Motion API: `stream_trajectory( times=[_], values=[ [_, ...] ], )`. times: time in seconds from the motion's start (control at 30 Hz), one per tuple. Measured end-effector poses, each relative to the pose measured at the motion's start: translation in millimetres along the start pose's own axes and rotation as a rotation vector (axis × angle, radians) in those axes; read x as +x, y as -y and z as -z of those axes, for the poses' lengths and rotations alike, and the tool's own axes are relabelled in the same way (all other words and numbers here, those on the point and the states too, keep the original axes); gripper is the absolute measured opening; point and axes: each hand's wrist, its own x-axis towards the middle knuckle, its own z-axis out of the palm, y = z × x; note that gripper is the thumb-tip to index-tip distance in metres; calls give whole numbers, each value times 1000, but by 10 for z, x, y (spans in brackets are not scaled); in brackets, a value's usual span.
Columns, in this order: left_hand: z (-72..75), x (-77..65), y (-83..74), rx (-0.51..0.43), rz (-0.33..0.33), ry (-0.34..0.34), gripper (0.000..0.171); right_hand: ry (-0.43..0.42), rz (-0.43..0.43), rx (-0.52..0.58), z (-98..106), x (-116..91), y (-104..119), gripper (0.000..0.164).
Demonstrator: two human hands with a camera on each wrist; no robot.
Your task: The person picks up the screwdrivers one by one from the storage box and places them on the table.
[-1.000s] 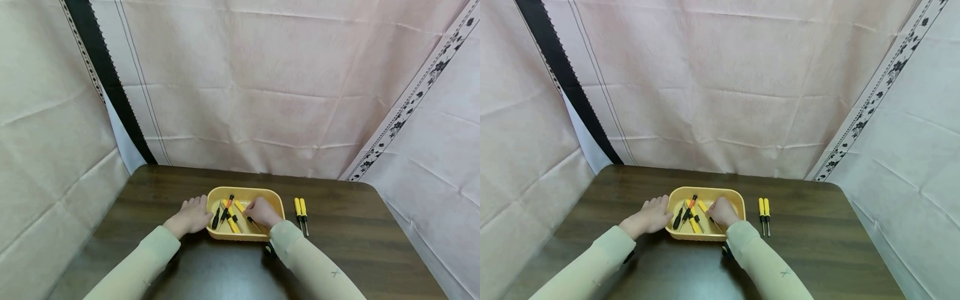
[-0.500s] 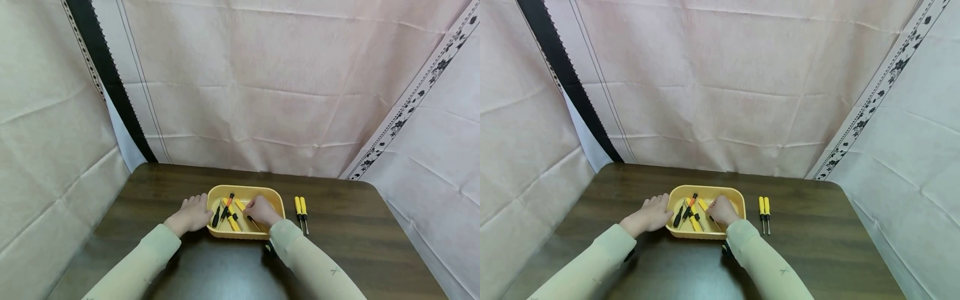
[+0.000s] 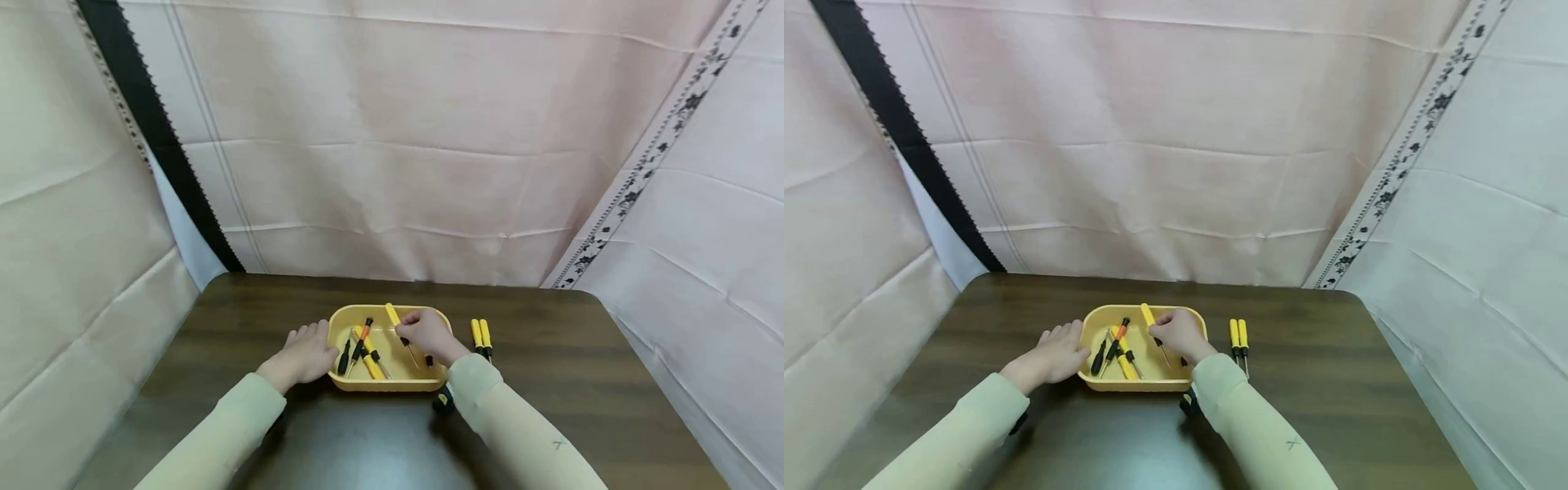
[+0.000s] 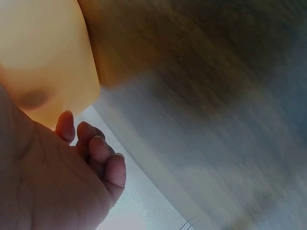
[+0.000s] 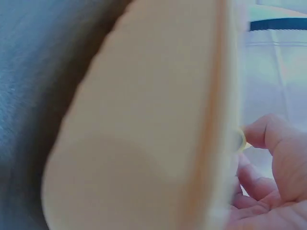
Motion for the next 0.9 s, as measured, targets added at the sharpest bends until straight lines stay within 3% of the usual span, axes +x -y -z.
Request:
stream_trajectory(
  times=[0.13,0.23,0.47,0.7,0.9],
  values=[
    [6,-81,99,-15,32,1,40,42,33,138,72,7,109,18],
    [-12,-81,123,-12,16,-3,39,50,22,238,199,-26,134,20],
    [-43,50,-3,5,-26,-24,54,3,-45,402,631,-132,-41,25],
    [-19,59,-69,10,-20,-3,54,-17,-114,417,945,-216,-311,33],
    [-3,2,-37,8,14,1,56,11,-134,384,1033,-199,-394,43]
  ],
)
